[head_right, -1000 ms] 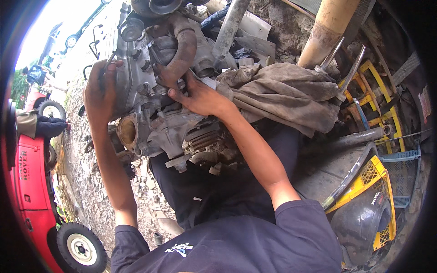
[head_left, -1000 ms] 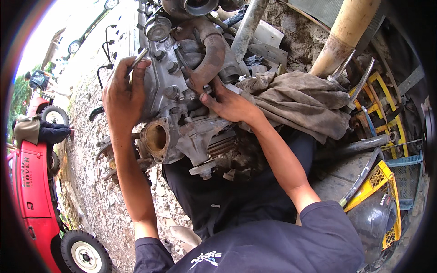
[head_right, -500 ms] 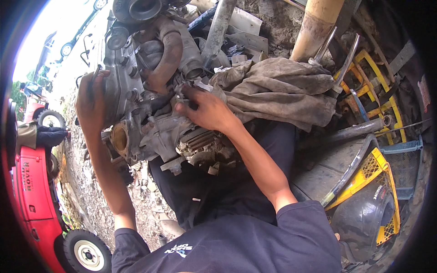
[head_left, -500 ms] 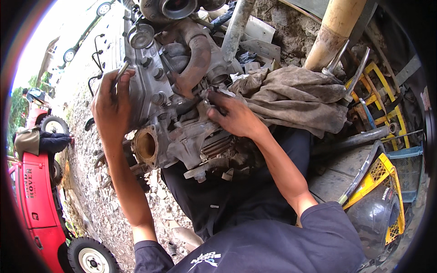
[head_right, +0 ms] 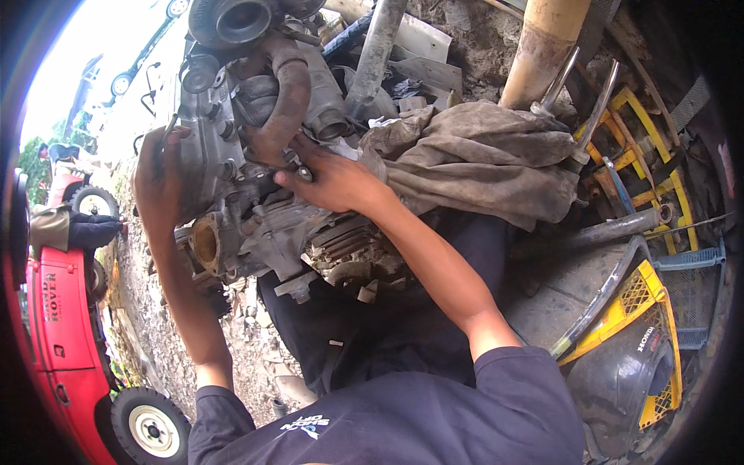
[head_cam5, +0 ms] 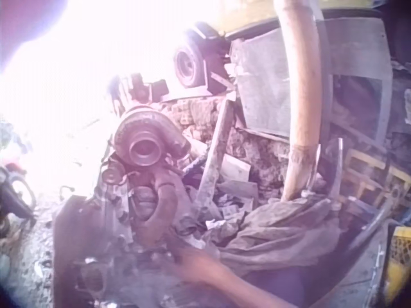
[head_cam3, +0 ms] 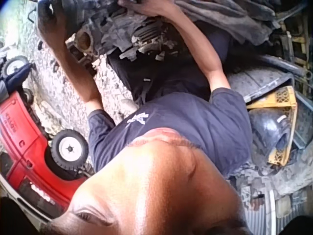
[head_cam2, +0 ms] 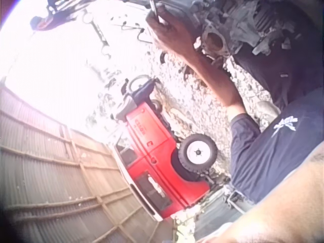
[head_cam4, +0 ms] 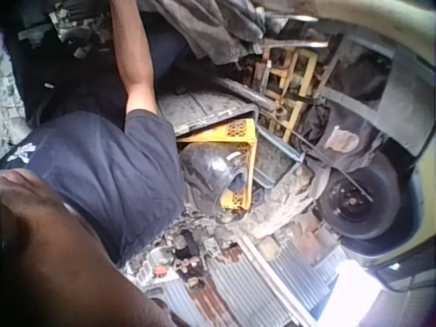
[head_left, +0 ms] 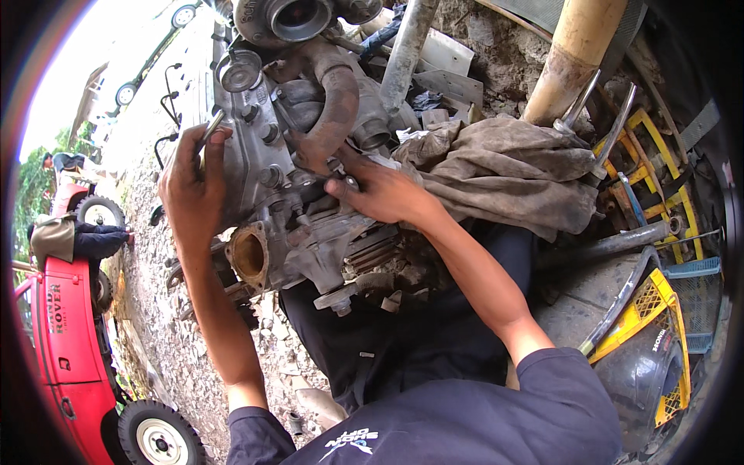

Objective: The person uses a wrench and a screwdriver to work on a disassembled engine block, pours a liquid from a small bottle onto a component, and wipes the engine parts with a cloth.

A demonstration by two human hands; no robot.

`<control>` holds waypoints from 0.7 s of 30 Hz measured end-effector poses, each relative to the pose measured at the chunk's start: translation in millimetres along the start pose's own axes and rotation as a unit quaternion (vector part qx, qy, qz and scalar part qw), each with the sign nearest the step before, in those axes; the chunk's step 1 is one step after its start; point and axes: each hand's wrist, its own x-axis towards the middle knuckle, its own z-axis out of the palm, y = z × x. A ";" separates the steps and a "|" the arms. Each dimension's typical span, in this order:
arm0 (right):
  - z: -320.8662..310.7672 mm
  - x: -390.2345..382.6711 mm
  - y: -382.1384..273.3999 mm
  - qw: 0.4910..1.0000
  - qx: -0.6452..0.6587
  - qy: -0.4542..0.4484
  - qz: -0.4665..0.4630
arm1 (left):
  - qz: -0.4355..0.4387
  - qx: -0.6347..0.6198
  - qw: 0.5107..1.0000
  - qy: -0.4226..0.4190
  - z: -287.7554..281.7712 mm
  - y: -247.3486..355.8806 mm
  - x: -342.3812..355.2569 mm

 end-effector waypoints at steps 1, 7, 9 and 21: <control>0.8 3.8 -0.5 1.000 0.018 0.004 -0.006 | -0.020 -0.011 1.000 0.006 1.7 1.2 -1.3; -4.9 -2.2 2.2 0.998 -0.027 -0.048 0.043 | -0.004 0.022 1.000 -0.018 -5.0 1.7 -4.3; -25.3 4.5 -16.3 0.982 -0.034 -0.147 0.110 | 0.008 0.048 0.999 -0.020 -4.9 1.2 -1.8; 6.3 1.4 3.1 0.992 -0.010 0.064 0.110 | 0.014 -0.002 1.000 0.018 -1.6 4.3 -5.5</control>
